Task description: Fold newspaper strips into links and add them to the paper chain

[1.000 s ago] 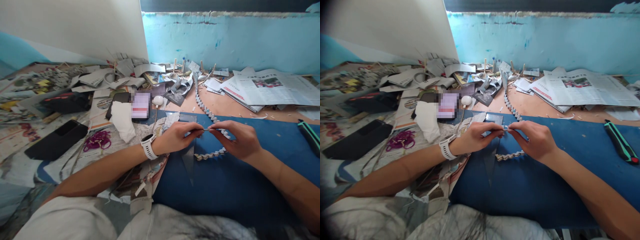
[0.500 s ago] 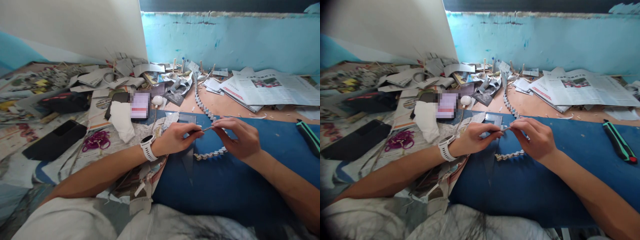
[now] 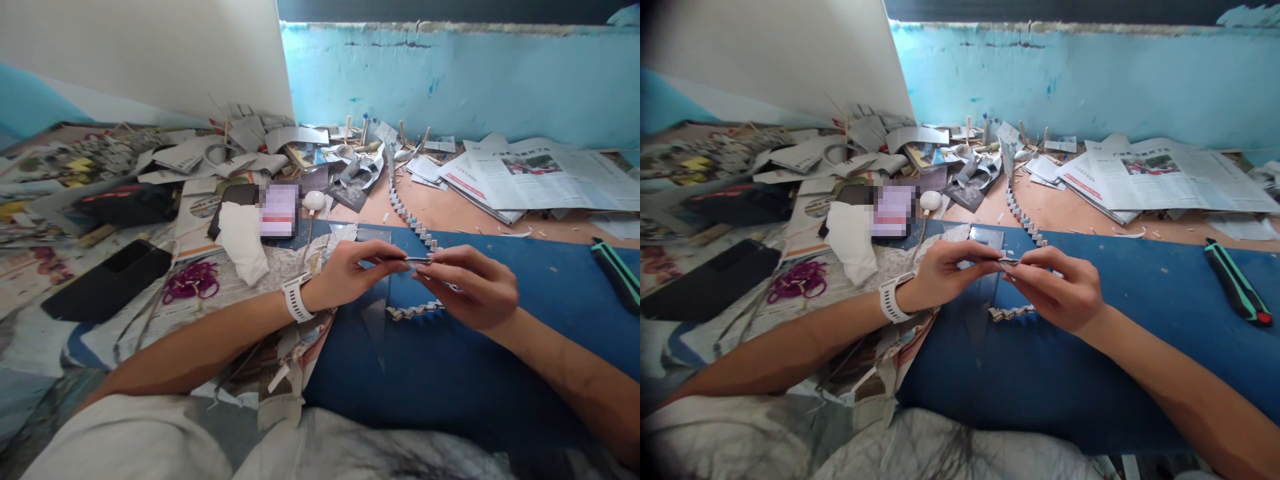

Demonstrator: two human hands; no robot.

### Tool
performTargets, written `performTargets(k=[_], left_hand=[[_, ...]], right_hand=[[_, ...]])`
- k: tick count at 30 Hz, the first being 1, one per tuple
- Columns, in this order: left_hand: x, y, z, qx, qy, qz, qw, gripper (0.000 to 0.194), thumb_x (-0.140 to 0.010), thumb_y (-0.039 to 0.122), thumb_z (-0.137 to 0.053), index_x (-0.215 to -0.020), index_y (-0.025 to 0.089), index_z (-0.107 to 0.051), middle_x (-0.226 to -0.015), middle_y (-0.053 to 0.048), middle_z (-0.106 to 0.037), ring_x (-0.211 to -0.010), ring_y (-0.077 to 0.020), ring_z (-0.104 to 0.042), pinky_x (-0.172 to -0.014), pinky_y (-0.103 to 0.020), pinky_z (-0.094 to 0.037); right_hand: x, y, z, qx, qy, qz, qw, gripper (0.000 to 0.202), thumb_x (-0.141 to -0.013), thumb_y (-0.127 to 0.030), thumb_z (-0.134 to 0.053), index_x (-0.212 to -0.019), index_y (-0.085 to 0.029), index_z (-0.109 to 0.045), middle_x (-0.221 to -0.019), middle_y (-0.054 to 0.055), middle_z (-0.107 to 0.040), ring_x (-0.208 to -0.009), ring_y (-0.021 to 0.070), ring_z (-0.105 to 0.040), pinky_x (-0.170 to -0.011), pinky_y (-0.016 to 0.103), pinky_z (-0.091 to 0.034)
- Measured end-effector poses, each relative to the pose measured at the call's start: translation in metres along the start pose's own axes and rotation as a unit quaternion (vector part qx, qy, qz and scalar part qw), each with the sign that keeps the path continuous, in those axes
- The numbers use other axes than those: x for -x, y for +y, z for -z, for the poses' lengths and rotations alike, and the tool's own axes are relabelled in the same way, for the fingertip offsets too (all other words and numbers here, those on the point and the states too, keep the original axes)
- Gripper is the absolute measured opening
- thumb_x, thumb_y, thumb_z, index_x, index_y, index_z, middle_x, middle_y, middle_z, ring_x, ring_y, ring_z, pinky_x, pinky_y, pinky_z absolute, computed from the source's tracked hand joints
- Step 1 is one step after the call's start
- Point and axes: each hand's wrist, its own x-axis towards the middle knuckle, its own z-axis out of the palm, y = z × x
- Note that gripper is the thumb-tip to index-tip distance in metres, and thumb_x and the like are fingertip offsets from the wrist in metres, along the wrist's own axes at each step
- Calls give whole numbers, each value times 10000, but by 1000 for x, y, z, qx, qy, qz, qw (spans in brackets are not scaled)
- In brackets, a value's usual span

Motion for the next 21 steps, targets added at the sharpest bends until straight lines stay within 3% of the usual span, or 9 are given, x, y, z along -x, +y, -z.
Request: performTargets(k=[4,10,16,21], left_hand=[[-2,2,-4,170,-33,118,978,299,-904,325,-780,-1146,151,-765,-945,-87,-822,-844,-194,-805,-767,-270,-680],[-5,5,-2,266,-46,197,943,324,-855,313,-828,-1132,151,-780,-1037,-97,-817,-916,-214,-798,-844,-325,-681],[-9,8,0,315,-57,255,913,234,-829,273,-852,-1006,131,-798,-893,-63,-808,-827,-155,-771,-799,-264,-654],[-10,10,-2,318,-49,251,913,246,-816,302,-860,-941,107,-775,-894,-66,-789,-834,-155,-749,-793,-270,-642]], right_hand=[[-1,3,2,5,-26,12,1000,414,-866,-53,-773,-1222,-258,-721,-1065,76,-746,-854,167,-750,-731,278,-632],[1,9,0,10,-100,62,993,335,-932,-89,-705,-1238,-223,-680,-1062,82,-777,-891,180,-759,-747,291,-621],[2,8,-1,14,-120,88,989,352,-917,-74,-720,-1246,-192,-679,-1047,93,-777,-902,203,-769,-755,313,-617],[0,7,0,-5,-145,65,987,318,-954,-86,-675,-1252,-198,-690,-1057,93,-767,-882,195,-768,-739,304,-609]])
